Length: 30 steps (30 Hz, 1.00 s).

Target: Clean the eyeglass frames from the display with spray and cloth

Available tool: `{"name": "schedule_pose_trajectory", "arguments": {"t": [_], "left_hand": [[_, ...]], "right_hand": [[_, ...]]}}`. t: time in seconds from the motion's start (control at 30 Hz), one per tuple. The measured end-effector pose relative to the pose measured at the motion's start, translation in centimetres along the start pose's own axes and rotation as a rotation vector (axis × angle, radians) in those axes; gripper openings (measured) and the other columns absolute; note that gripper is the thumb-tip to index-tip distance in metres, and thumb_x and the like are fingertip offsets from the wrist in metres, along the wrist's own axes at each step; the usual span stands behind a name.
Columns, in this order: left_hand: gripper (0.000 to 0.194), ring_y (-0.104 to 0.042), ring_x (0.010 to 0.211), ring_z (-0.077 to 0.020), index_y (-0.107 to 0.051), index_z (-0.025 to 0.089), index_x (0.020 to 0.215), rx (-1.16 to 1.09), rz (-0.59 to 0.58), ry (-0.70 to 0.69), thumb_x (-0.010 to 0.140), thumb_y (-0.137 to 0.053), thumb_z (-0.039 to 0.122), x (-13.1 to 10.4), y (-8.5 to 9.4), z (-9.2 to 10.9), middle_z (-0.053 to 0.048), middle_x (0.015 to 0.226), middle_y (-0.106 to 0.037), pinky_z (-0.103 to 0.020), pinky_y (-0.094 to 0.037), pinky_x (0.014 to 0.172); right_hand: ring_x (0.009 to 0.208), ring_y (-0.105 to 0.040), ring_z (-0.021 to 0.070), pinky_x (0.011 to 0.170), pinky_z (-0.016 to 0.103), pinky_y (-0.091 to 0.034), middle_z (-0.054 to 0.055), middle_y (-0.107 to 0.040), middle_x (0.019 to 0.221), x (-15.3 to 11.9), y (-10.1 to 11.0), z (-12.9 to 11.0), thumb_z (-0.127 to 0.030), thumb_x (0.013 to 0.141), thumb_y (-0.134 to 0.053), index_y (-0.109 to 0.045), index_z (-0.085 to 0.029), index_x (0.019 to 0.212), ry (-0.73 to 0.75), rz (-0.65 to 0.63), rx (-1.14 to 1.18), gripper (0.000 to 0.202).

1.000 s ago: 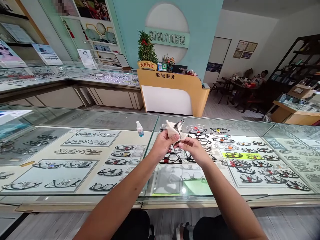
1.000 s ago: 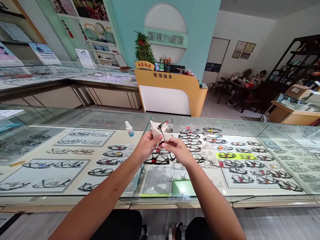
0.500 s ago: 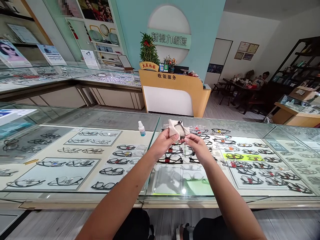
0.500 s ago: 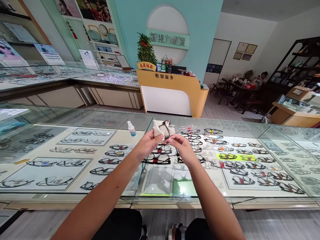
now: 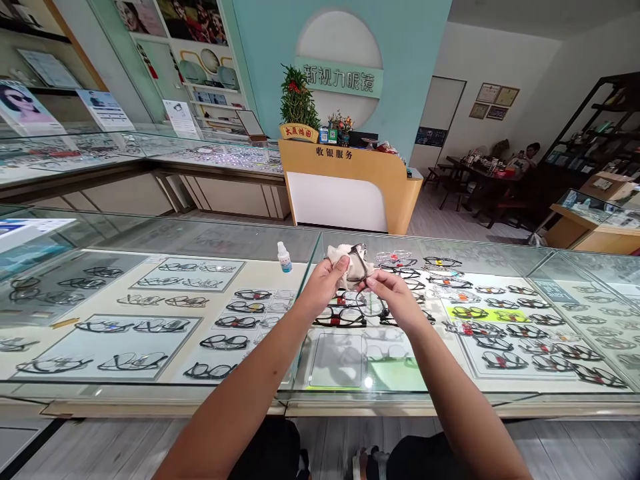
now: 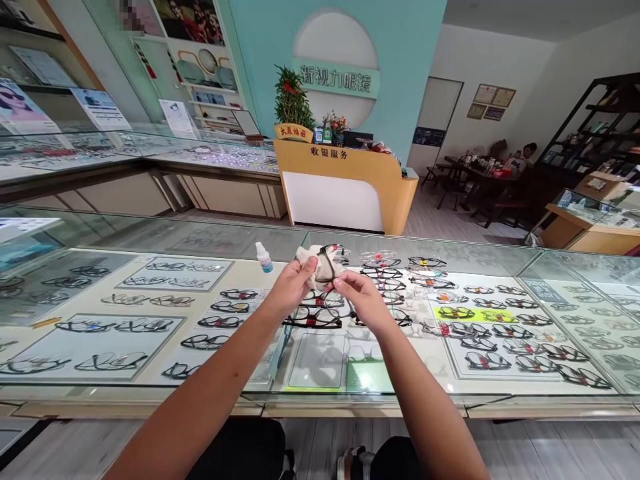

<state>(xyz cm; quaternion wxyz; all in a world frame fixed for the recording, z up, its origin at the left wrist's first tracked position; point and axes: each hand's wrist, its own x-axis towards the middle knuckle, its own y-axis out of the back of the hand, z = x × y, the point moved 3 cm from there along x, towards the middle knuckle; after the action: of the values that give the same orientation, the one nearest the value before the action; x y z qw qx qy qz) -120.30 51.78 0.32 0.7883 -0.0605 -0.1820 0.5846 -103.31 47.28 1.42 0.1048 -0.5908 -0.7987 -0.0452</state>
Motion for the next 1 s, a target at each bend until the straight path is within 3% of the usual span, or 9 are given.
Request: {"name": "schedule_pose_trajectory", "arguments": {"t": [0.1, 0.2, 0.33, 0.43, 0.57, 0.73, 0.83, 1.0], "left_hand": [[0.053, -0.068, 0.081, -0.0185, -0.071, 0.019, 0.103, -0.006, -0.098, 0.007, 0.073, -0.093, 0.058, -0.2, -0.1, 0.5, -0.004, 0.089, -0.074, -0.031, -0.054, 0.077], [0.058, -0.066, 0.076, -0.0165, -0.069, 0.018, 0.105, 0.043, -0.069, 0.001, 0.067, -0.099, 0.05, -0.4, -0.3, 0.3, -0.003, 0.089, -0.074, -0.03, -0.053, 0.073], [0.055, -0.064, 0.072, -0.0157, -0.069, 0.018, 0.09, 0.066, 0.095, -0.058, 0.074, -0.089, 0.066, -0.3, -0.3, -0.5, -0.003, 0.081, -0.073, -0.028, -0.05, 0.067], [0.06, -0.064, 0.068, -0.0167, -0.067, 0.019, 0.083, 0.028, 0.13, -0.023, 0.08, -0.078, 0.077, 0.0, -0.2, -0.9, -0.003, 0.072, -0.07, -0.029, -0.05, 0.064], [0.063, -0.068, 0.076, -0.0192, -0.067, 0.02, 0.087, -0.049, 0.084, 0.029, 0.074, -0.081, 0.08, 0.3, 0.0, -0.6, -0.003, 0.075, -0.07, -0.03, -0.052, 0.069], [0.062, -0.065, 0.077, -0.0198, -0.07, 0.018, 0.084, 0.124, -0.029, 0.104, 0.075, -0.081, 0.078, -0.4, -0.6, -0.6, -0.003, 0.076, -0.069, -0.031, -0.051, 0.071], [0.06, -0.063, 0.077, -0.0199, -0.07, 0.018, 0.082, 0.171, -0.109, 0.112, 0.079, -0.078, 0.077, -1.3, -1.7, -1.2, -0.004, 0.077, -0.068, -0.031, -0.049, 0.071], [0.06, -0.057, 0.072, -0.0164, -0.071, 0.018, 0.085, 0.06, -0.124, 0.12, 0.081, -0.077, 0.078, -2.0, -3.4, -2.4, -0.002, 0.077, -0.065, -0.029, -0.047, 0.07]], "right_hand": [[0.093, -0.065, 0.0245, 0.093, 0.038, -0.048, 0.003, -0.076, 0.087, 0.0, 0.4, 0.0, -0.064, 0.087, -0.079, -0.075, -0.026, 0.082, -0.003, 0.014, 0.006, 0.039], [0.089, -0.064, 0.0235, 0.09, 0.038, -0.048, 0.003, -0.076, 0.089, 0.0, 0.3, 0.5, -0.063, 0.085, -0.081, -0.075, -0.025, 0.083, -0.018, -0.005, 0.016, 0.038], [0.087, -0.063, 0.0229, 0.088, 0.037, -0.047, 0.003, -0.077, 0.091, 0.0, -0.4, 1.1, -0.063, 0.086, -0.081, -0.075, -0.025, 0.085, -0.022, -0.029, 0.002, 0.038], [0.091, -0.065, 0.024, 0.092, 0.038, -0.047, 0.004, -0.078, 0.094, 0.1, -0.6, 1.2, -0.063, 0.087, -0.08, -0.075, -0.025, 0.086, -0.004, -0.036, 0.006, 0.038], [0.091, -0.066, 0.0249, 0.092, 0.039, -0.049, 0.004, -0.077, 0.091, 0.3, 1.0, 1.1, -0.061, 0.086, -0.08, -0.072, -0.026, 0.082, 0.019, 0.103, 0.086, 0.036], [0.099, -0.067, 0.0253, 0.095, 0.038, -0.05, 0.004, -0.076, 0.098, 0.5, 3.0, 0.7, -0.058, 0.082, -0.084, -0.071, -0.027, 0.085, 0.095, 0.296, 0.229, 0.034], [0.105, -0.067, 0.026, 0.098, 0.038, -0.051, 0.004, -0.076, 0.103, 0.5, 2.6, 0.6, -0.058, 0.08, -0.085, -0.071, -0.027, 0.088, 0.113, 0.314, 0.241, 0.035], [0.101, -0.069, 0.0253, 0.091, 0.037, -0.055, 0.005, -0.076, 0.104, 0.4, 1.2, 1.2, -0.063, 0.078, -0.086, -0.069, -0.028, 0.087, 0.062, 0.296, 0.258, 0.04]]}}
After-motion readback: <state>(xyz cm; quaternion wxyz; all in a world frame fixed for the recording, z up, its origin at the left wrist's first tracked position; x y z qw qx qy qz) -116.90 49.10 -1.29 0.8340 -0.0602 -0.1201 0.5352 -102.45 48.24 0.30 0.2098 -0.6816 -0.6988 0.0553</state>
